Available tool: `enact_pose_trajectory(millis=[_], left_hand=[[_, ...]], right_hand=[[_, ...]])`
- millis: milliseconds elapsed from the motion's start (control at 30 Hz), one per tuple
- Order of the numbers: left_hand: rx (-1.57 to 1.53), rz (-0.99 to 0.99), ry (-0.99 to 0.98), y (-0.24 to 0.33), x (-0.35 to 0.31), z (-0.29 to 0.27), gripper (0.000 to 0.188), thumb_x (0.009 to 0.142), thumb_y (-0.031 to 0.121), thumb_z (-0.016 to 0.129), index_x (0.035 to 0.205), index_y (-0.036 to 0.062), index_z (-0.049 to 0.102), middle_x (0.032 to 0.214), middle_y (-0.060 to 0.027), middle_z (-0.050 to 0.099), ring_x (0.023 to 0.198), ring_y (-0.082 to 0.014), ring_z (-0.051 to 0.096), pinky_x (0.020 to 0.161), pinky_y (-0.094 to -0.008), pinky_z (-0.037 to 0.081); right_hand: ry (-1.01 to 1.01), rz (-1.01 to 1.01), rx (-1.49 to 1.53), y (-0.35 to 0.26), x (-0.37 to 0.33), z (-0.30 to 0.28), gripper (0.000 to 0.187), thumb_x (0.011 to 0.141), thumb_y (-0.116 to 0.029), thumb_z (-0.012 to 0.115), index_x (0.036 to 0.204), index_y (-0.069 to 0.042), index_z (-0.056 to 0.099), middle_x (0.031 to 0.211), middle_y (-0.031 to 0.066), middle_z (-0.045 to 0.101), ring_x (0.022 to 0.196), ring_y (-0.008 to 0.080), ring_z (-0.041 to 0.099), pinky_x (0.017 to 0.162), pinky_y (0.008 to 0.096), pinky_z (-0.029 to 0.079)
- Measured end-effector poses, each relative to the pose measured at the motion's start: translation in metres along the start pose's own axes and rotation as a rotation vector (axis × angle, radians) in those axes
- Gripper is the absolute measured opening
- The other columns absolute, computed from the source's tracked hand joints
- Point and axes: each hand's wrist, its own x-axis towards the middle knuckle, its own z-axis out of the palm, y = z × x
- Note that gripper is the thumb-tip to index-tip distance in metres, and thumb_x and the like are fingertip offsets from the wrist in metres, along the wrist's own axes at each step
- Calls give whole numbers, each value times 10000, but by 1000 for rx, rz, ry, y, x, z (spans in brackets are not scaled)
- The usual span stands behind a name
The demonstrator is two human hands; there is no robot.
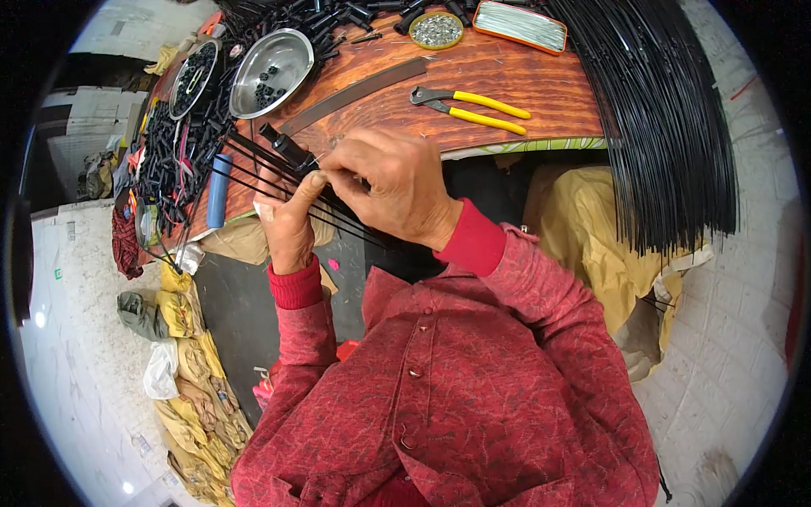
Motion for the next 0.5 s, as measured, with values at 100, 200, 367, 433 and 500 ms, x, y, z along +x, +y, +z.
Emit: enact_pose_trajectory(millis=[100, 200, 367, 433, 500], left_hand=[[27, 16, -25, -2, 0, 1, 341, 788, -44, 762, 1097, -9, 623, 972, -70, 687, 848, -143, 665, 773, -268, 544], [41, 9, -26, 0, -1, 3, 338, 783, -47, 767, 1089, -1, 629, 968, -66, 688, 850, -139, 664, 775, -262, 539], [-2, 9, -30, 0, -2, 2, 359, 778, -59, 765, 1100, -5, 616, 970, -68, 684, 851, -139, 663, 777, -261, 539], [-6, 0, -29, -3, -3, 0, 360, 778, -63, 762, 1100, -7, 612, 969, -70, 683, 850, -140, 663, 776, -261, 540], [-9, -9, -27, -3, -4, 0, 360, 778, -67, 759, 1100, -8, 609, 969, -72, 682, 849, -142, 663, 776, -261, 540]], right_hand=[[-9, 15, 7, 2, 4, -2, 100, 775, -19, 748, 848, -29, 682, 820, 70, 685, 725, 181, 677, 603, 293, 535], [-13, 234, 159, 3, 3, -3, 54, 824, -32, 705, 856, -8, 667, 792, 63, 668, 723, 131, 663, 630, 270, 532], [-55, 508, 491, 8, -9, 3, 58, 859, -49, 674, 869, -5, 639, 783, 18, 640, 721, 81, 613, 650, 227, 492], [-82, 578, 547, 9, -16, 6, 62, 872, -59, 661, 869, -7, 627, 786, 7, 632, 722, 68, 595, 657, 215, 477], [-74, 693, 782, 12, -26, 12, 79, 889, -86, 649, 857, -24, 612, 796, 3, 620, 720, 55, 565, 663, 202, 457]])
